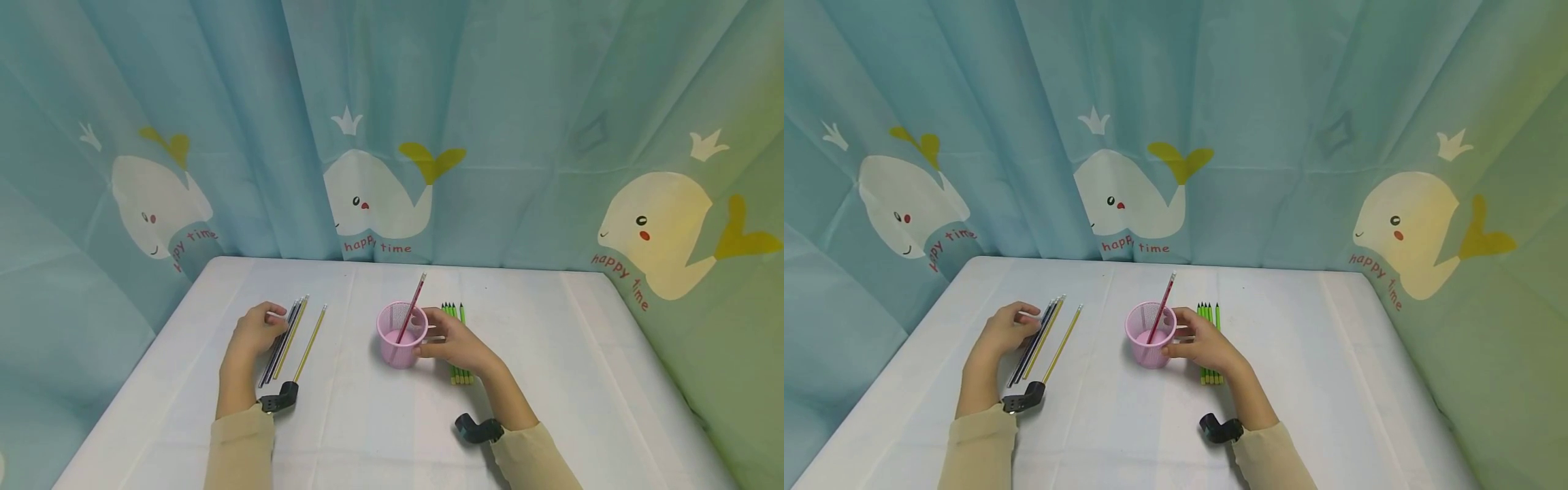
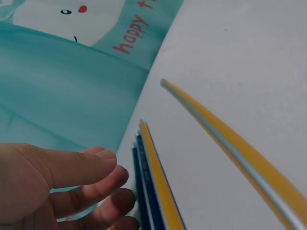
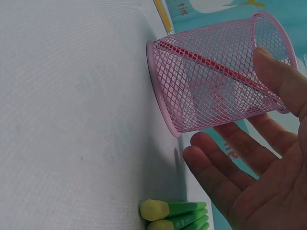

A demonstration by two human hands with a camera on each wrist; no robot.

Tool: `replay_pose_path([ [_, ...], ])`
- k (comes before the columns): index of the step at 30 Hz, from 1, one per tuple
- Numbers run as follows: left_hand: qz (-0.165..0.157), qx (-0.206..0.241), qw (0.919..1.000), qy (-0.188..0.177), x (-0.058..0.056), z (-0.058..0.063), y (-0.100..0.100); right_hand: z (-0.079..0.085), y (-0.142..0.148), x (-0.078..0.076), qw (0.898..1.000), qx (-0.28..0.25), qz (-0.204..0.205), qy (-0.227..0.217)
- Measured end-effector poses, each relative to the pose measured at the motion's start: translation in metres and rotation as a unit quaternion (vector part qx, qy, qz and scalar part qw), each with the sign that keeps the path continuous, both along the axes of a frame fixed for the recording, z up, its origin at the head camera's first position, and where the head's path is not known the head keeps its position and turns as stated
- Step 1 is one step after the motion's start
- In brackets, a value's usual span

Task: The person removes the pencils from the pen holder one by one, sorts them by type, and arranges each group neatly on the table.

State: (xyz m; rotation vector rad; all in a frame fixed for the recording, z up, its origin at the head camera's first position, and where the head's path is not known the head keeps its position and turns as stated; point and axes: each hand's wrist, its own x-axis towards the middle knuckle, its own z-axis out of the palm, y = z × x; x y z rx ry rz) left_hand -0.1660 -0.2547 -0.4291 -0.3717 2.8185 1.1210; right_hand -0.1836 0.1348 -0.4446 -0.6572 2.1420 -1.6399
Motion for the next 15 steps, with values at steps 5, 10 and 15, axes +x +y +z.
replay_pose_path([
  [5,-0.012,0.009,0.9998,0.015,0.000,0.007,0.002,0.000,0.000,0.000,1.000,0.002,-0.001,0.001],
  [10,-0.040,0.041,0.9971,0.049,-0.001,0.016,0.006,0.000,0.001,0.000,1.000,0.007,-0.001,0.002],
  [15,-0.073,0.090,0.9893,0.089,-0.002,0.021,0.010,0.000,0.001,0.000,1.000,0.002,0.002,0.002],
])
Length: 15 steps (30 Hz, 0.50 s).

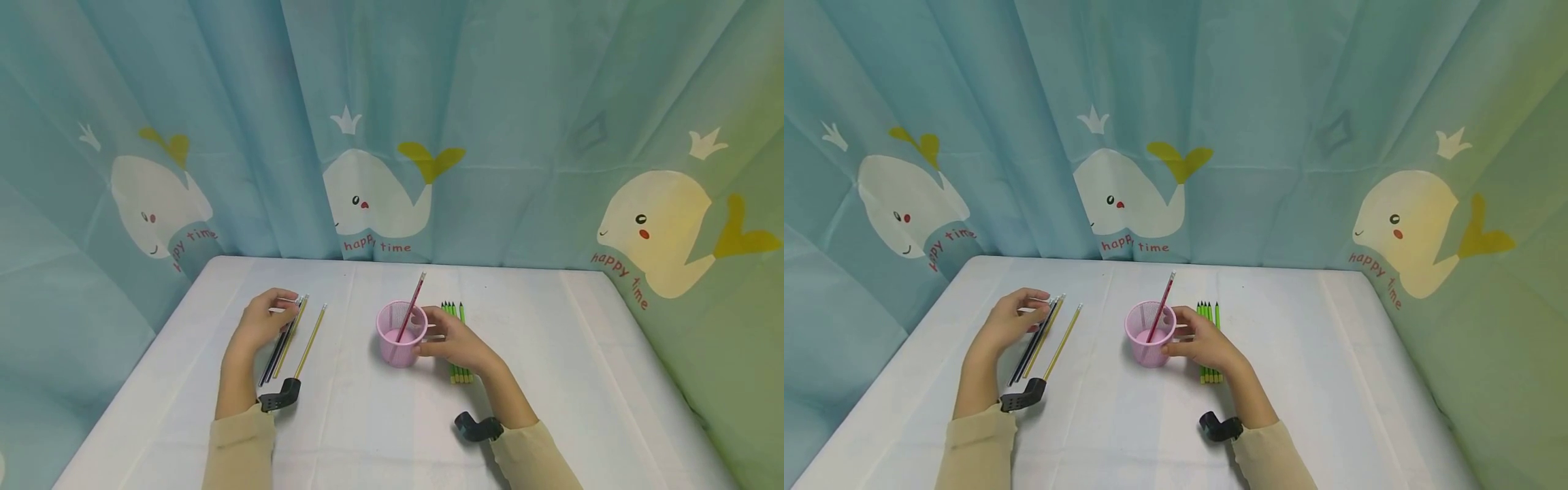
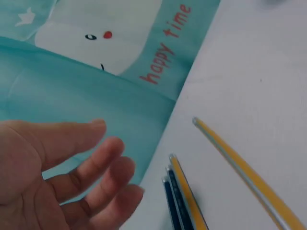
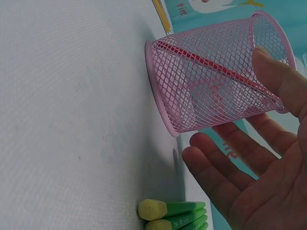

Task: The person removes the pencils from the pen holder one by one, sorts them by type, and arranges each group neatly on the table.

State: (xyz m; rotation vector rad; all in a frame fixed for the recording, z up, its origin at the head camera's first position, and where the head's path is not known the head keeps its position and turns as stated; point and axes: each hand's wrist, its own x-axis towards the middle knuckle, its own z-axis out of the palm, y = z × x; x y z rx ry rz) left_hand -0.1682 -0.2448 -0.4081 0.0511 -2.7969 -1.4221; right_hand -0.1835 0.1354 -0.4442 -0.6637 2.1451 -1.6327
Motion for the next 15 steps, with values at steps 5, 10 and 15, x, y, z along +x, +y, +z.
replay_pose_path([
  [5,-0.026,0.042,0.9985,0.025,-0.001,0.005,0.011,0.000,0.001,0.002,1.000,0.004,-0.004,-0.003],
  [10,-0.047,0.079,0.9954,0.027,0.000,0.013,0.026,0.000,0.000,0.001,1.000,-0.001,-0.004,-0.003],
  [15,-0.068,0.129,0.9887,0.036,-0.001,0.016,0.036,0.000,0.001,0.001,1.000,0.000,-0.004,-0.001],
])
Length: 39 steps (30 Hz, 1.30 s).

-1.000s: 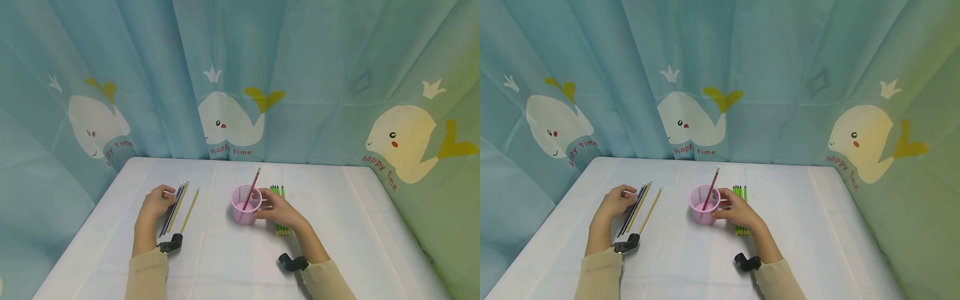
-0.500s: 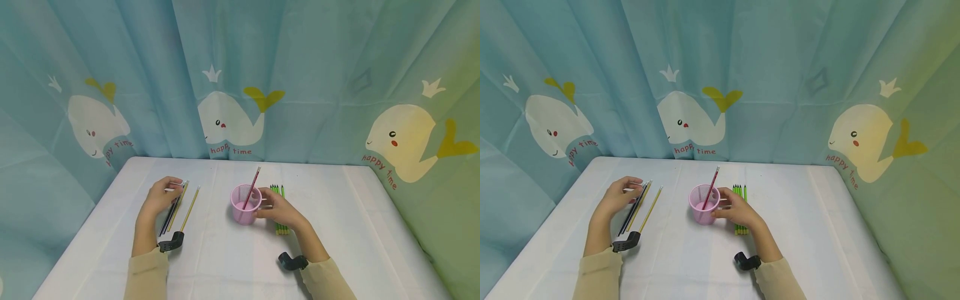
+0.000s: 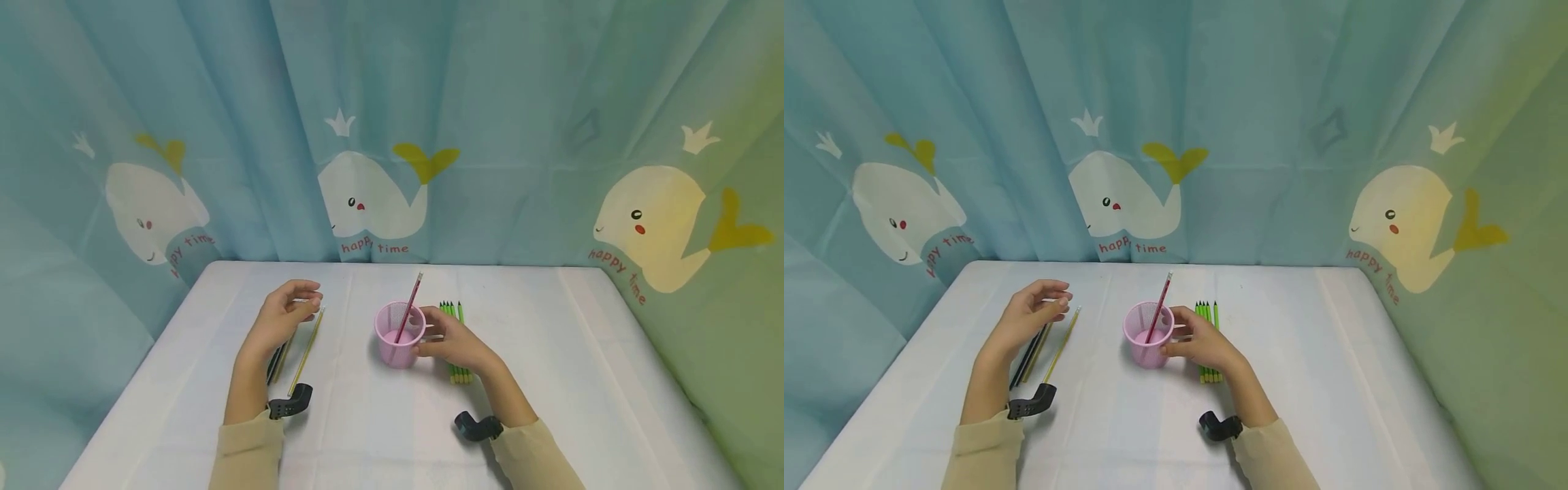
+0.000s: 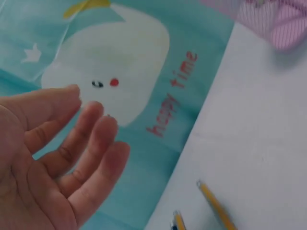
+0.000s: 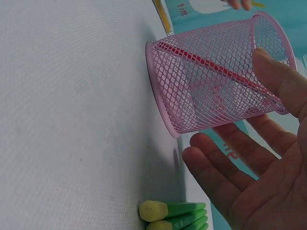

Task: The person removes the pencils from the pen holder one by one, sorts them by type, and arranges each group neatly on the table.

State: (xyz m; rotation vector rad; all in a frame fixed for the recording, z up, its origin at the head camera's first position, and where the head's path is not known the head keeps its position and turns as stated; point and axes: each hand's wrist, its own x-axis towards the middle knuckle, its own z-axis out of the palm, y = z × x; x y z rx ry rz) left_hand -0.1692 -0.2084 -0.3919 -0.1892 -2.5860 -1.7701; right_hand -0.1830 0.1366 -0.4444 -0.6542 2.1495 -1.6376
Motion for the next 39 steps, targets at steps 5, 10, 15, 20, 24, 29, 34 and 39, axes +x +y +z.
replay_pose_path([
  [5,-0.029,0.063,0.9976,0.000,0.002,0.002,0.016,-0.002,0.001,0.001,1.000,-0.003,0.005,-0.002],
  [10,-0.059,0.147,0.9874,0.002,0.004,0.003,0.031,-0.003,0.001,0.003,1.000,-0.006,0.011,0.000],
  [15,-0.082,0.212,0.9738,-0.013,0.002,0.006,0.047,-0.004,0.001,0.002,1.000,-0.002,0.007,0.003],
  [20,-0.089,0.232,0.9683,-0.030,-0.004,0.007,0.065,-0.004,0.001,0.000,1.000,-0.003,0.006,0.003],
  [24,-0.088,0.230,0.9684,-0.036,-0.011,0.004,0.078,-0.003,0.000,-0.002,1.000,-0.001,0.006,0.003],
  [29,-0.086,0.217,0.9711,-0.049,-0.022,-0.004,0.091,-0.001,-0.001,-0.002,1.000,0.005,0.002,0.000],
  [34,-0.115,0.144,0.9821,-0.037,-0.034,-0.010,0.107,0.000,0.000,-0.002,1.000,0.002,0.005,-0.007],
  [39,-0.151,0.071,0.9860,-0.007,-0.040,-0.010,0.125,0.000,0.000,-0.003,1.000,-0.002,0.005,-0.007],
])
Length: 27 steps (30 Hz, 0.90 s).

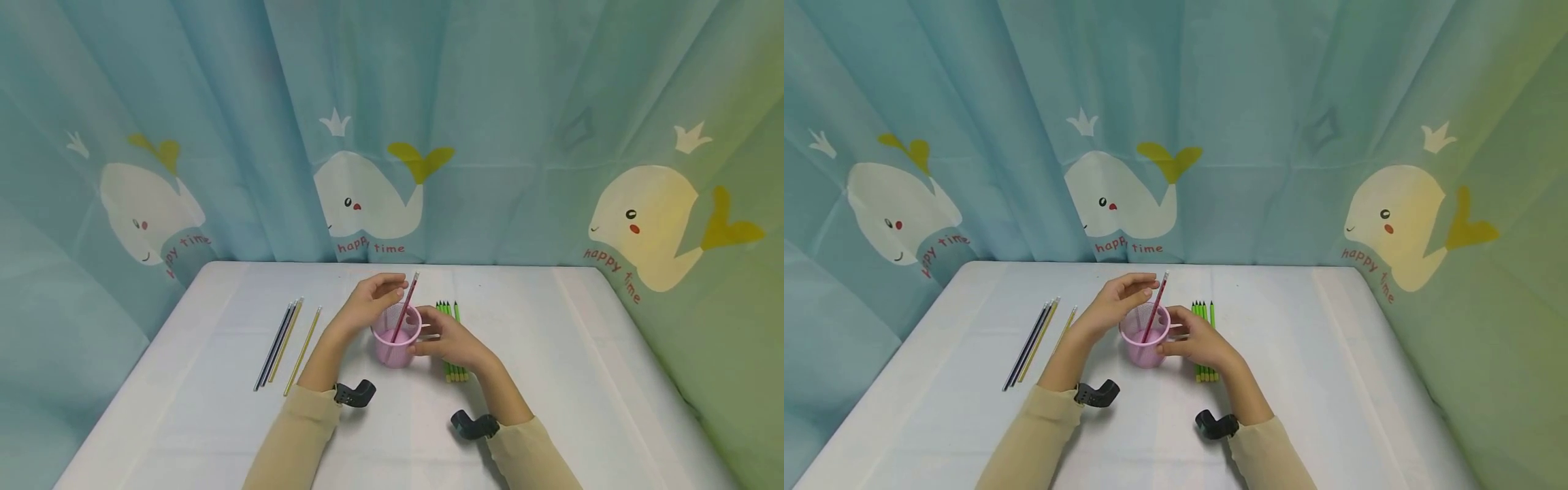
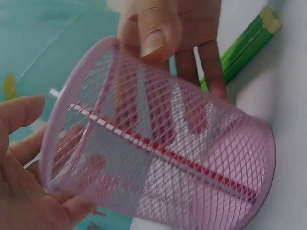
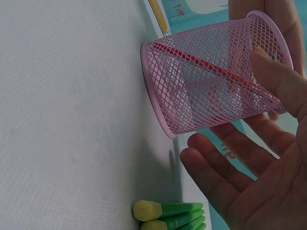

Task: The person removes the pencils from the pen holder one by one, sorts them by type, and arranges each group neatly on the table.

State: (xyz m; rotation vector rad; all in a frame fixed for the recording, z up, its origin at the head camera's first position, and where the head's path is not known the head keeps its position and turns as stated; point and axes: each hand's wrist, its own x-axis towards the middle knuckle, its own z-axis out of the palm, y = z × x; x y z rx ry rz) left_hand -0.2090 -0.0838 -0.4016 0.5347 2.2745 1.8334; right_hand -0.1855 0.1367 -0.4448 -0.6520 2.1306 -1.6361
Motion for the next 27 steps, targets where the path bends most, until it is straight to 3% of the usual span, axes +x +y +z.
replay_pose_path([
  [9,0.011,-0.085,0.9942,0.065,0.000,0.000,0.015,0.001,0.000,0.001,1.000,0.000,0.009,-0.001],
  [15,0.038,-0.043,0.9925,0.108,0.008,-0.001,0.015,0.003,0.000,0.001,1.000,-0.002,0.007,-0.003],
  [16,0.041,-0.038,0.9921,0.112,0.012,0.004,0.016,0.004,0.000,0.001,1.000,-0.002,0.008,-0.001],
  [18,0.045,-0.056,0.9895,0.125,0.014,0.005,0.017,0.004,0.001,0.001,1.000,0.002,0.005,-0.001],
  [20,0.048,-0.103,0.9843,0.135,0.015,0.005,0.021,0.005,0.002,0.001,1.000,0.003,0.001,-0.003],
  [23,0.049,-0.186,0.9687,0.156,0.012,0.001,0.026,0.005,0.003,0.002,1.000,0.009,-0.005,-0.004],
  [27,0.063,-0.218,0.9559,0.187,0.015,0.000,0.031,0.004,0.003,0.004,1.000,0.019,-0.006,0.005],
])
